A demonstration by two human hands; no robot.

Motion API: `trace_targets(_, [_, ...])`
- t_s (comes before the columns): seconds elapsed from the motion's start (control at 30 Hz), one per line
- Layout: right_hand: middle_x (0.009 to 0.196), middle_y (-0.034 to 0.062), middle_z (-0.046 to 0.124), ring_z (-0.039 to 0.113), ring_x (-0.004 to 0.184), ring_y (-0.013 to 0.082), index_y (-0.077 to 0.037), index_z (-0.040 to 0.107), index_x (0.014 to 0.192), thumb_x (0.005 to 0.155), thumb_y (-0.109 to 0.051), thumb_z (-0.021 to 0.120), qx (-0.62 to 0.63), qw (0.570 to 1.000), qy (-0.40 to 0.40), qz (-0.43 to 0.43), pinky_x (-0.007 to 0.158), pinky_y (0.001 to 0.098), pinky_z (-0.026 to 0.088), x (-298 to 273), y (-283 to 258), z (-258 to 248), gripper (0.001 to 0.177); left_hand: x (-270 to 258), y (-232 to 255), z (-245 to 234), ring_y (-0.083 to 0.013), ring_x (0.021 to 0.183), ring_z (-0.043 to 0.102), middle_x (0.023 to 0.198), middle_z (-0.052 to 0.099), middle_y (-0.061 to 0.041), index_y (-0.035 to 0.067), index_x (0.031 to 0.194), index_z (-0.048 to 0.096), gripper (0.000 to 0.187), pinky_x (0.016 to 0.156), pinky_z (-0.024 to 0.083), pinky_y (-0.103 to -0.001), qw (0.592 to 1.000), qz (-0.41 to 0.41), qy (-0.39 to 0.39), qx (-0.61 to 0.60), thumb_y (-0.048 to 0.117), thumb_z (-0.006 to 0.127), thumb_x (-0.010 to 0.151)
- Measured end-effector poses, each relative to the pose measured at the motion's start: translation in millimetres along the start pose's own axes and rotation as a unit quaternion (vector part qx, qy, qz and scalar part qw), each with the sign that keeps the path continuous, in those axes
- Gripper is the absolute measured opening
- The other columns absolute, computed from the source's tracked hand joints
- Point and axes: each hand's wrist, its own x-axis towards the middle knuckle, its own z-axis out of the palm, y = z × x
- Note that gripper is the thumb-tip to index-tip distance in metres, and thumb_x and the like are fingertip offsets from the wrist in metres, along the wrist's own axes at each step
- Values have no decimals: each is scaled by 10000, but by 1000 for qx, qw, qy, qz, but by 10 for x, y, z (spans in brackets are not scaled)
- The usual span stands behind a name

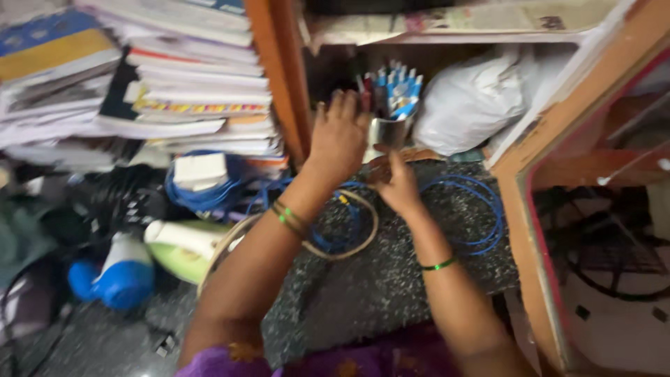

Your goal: The person organizes a cluttered desk by picking up and placing down various items, including an iron, hair dryer, extension cord, and a black electronic device. They wrap the iron's cord and place the items back on the desk or shelf.

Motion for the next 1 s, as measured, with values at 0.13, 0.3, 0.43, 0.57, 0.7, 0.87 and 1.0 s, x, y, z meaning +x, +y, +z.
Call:
trace_targets(0.13, [975,68,726,706,834,129,-88,612,1337,917,-17,699,-60,997,10,-55,706,264,567,-68,-11,-6,435,-560,-158,-1189,-357,1272,542,1283,632,-152,122,1197,680,478,1041,427,-566,972,13,-167,-165,385,746,803])
trace_targets(0.3, [907,56,751,714,765,108,-56,691,1179,932,-43,707,-71,995,43,-60,653,249,537,-122,-78,44,248,-1354,-770,-2205,-360,1077,655,1162,712,-131,122,1197,708,502,920,481,-483,961,-88,-163,-206,405,771,788])
trace_targets(0.43, [923,69,753,720,786,98,-41,724,1098,948,-42,710,-102,989,69,-87,666,248,548,-191,-133,70,150,-1989,-1142,-2509,-391,995,662,1130,727,-142,101,1201,711,484,850,507,-499,966,-186,-146,-104,389,780,818])
trace_targets(0.57, [934,51,757,697,766,115,-43,717,1086,949,-56,703,-57,993,63,-77,666,257,538,-256,-269,201,138,-2524,-1129,-2414,-396,948,676,1062,718,-178,73,1196,696,549,828,538,-485,936,-277,-186,-108,416,799,780])
trace_targets(0.7, [1028,81,740,724,891,178,-89,736,1117,924,-169,771,-80,991,-56,-92,790,286,587,-365,-831,578,212,-2735,-881,-2188,-407,877,674,964,721,-194,28,1018,695,398,772,532,-497,941,-246,-133,-194,321,786,763])
trace_targets(0.87, [1350,158,600,531,1280,327,-99,578,1373,767,-402,857,-85,932,-263,-236,1085,510,413,-475,-1840,1062,733,-2678,-594,-2185,-386,777,660,813,686,-170,42,871,645,149,715,523,-507,949,-203,-126,-207,173,708,841])
trace_targets(1.0, [1260,184,588,555,1182,361,-79,666,1209,658,-193,837,-120,905,-301,-275,987,470,443,-542,-2166,1247,588,-2620,-458,-2395,-378,779,671,833,692,-154,62,910,678,184,708,529,-494,941,-192,-152,-232,226,743,857])
